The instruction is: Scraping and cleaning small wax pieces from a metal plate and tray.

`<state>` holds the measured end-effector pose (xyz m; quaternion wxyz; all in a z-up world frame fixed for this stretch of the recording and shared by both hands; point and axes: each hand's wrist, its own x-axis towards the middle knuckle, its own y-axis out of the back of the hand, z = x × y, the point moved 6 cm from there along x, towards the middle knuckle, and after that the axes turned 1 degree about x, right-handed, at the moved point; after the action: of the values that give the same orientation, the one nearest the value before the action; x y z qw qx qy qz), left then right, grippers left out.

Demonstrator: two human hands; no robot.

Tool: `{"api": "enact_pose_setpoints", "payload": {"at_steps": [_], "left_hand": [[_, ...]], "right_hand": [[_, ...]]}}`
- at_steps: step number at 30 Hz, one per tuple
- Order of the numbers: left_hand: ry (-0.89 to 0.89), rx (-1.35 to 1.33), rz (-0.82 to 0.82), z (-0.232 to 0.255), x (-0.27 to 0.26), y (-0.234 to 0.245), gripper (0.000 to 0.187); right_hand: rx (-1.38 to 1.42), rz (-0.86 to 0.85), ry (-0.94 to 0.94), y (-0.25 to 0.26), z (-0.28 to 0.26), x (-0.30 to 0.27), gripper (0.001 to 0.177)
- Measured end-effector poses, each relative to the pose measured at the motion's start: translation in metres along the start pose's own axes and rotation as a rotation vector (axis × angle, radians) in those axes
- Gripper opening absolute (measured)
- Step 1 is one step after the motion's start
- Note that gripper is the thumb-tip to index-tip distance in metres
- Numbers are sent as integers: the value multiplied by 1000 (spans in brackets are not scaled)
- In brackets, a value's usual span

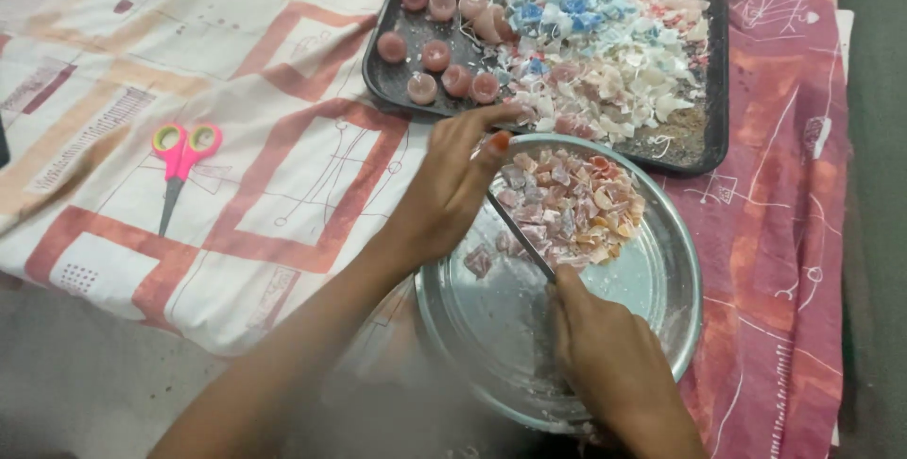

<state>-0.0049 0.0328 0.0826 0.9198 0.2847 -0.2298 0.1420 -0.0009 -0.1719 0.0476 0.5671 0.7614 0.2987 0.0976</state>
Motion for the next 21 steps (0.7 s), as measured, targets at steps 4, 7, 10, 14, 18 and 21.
{"api": "enact_pose_setpoints", "payload": {"at_steps": [4,7,10,14,18,21], "left_hand": [[199,28,106,6,-42,26,38],[188,171,138,2,-65,26,31],[161,308,143,-1,-75,17,35],[250,282,113,-3,-76,12,38],[226,259,120,-7,-77,14,41],[230,238,160,-12,-79,12,41]], "right_hand": [[39,-115,64,1,9,-7,34],[-40,-302,102,-5,3,-7,33],[-90,-324,38,2,4,6,25],[-103,-166,-103,21,8,27,26],[-54,-213,-110,17,10,22,30],[37,-284,-55,10,12,18,31]]}}
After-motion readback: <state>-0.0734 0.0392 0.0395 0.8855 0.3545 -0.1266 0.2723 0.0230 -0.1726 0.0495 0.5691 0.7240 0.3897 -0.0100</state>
